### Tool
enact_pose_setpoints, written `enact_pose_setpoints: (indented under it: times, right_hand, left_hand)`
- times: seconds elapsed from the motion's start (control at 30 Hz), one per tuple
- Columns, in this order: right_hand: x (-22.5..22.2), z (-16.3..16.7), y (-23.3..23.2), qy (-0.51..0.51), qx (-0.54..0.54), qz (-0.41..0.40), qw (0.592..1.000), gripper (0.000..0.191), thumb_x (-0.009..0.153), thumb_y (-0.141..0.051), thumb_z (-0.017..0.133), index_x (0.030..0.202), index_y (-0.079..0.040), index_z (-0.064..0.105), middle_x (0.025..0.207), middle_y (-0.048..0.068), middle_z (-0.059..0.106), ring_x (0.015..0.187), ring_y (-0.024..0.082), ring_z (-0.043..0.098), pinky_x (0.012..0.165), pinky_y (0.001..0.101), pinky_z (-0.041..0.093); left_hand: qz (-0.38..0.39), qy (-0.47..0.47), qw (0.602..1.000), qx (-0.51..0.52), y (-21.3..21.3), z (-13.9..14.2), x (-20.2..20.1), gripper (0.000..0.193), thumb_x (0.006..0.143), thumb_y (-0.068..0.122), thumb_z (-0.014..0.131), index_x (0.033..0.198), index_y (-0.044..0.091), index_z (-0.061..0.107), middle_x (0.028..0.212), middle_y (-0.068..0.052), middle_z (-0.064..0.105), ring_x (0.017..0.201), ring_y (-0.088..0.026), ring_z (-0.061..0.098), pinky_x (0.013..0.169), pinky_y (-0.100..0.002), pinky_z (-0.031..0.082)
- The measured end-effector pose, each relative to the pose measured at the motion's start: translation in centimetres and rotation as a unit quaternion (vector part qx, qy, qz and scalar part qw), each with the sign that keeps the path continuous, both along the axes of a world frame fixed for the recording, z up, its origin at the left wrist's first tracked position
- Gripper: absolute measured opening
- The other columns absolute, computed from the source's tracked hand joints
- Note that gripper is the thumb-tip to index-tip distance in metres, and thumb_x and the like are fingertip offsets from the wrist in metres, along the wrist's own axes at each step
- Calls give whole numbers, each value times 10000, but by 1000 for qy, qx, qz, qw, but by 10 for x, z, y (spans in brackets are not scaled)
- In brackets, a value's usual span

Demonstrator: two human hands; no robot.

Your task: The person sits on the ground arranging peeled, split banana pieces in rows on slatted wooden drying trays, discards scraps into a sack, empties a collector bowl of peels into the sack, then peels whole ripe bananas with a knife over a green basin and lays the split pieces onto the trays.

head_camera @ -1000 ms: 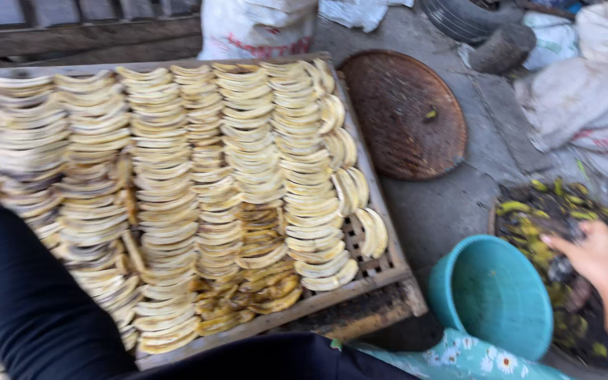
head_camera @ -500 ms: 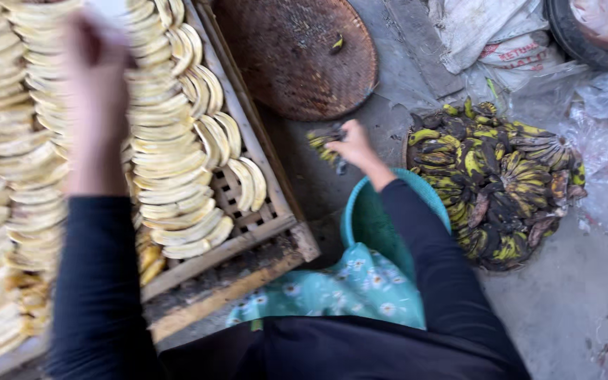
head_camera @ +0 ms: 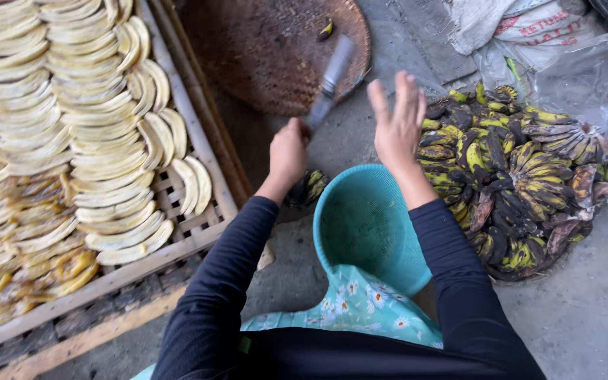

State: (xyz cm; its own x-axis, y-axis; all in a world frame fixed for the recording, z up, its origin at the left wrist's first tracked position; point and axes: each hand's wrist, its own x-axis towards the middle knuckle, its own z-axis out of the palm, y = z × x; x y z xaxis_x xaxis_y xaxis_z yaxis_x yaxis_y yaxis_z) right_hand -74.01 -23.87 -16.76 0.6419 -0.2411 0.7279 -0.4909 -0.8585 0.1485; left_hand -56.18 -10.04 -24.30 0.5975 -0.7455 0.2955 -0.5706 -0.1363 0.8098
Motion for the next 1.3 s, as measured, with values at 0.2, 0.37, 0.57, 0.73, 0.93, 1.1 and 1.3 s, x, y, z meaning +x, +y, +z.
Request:
enact_pose_setpoints:
  times: [0.2,0.37,0.57,0.73,0.93,1.1,1.3]
  right_hand:
    - [-45,-39,-67,232,97,-51,967,214,937,-30,632,1141,-92,642,1026,115,696,1068,294,674,1236,500,420]
    - [-108,-87,-94,147,337,-202,908,235,943,-194,707,1096,-47,607,953,179,713,827,432,678,693,557,507]
    - [-162,-93,-87,-40,440,-192,877,228,929,-207,736,1088,-67,650,805,132,697,695,296,672,590,402,486]
    - [-197,-101,-82,-112,549,-208,802,197,969,-183,731,1048,-39,623,709,36,626,569,74,498,508,279,365]
    - [-208,-130,-84,-209,639,-147,725,159,953,-78,723,1027,-51,585,750,-11,585,570,53,502,494,250,389]
    - [-213,-148,-69,-251,683,-86,680,146,957,-47,701,993,-33,560,767,10,604,573,78,545,514,257,462]
    - [-230,-144,-56,-245,721,-63,645,66,1001,-106,591,998,-43,571,784,-2,604,600,84,593,565,245,503]
  left_hand:
    - [-119,-96,981,121,-75,-1,-31,127,874,36,595,953,122,647,999,-108,727,1011,-342,693,826,-504,543]
    - [-67,-121,967,214,-140,-41,1,440,913,201,642,1326,121,512,1384,-124,560,1265,-336,538,979,-643,416]
    - [-54,-258,908,327,-183,-119,19,627,901,132,584,1495,120,384,1507,-50,433,1352,-257,448,1065,-737,266]
    - [-121,-174,881,424,-209,-140,22,466,1019,323,563,1441,124,575,1451,-112,631,1324,-301,617,1172,-537,405]
    - [-179,-111,865,455,-221,-153,28,505,939,300,613,1383,70,535,1347,-193,607,1163,-344,646,924,-518,521]
    - [-30,-191,934,301,-258,-174,12,490,980,106,569,1463,144,497,1398,-87,584,1305,-291,583,1038,-470,508]
    - [49,-291,941,163,-316,-179,0,688,866,105,574,1530,128,393,1506,-157,440,1318,-322,484,977,-575,438]
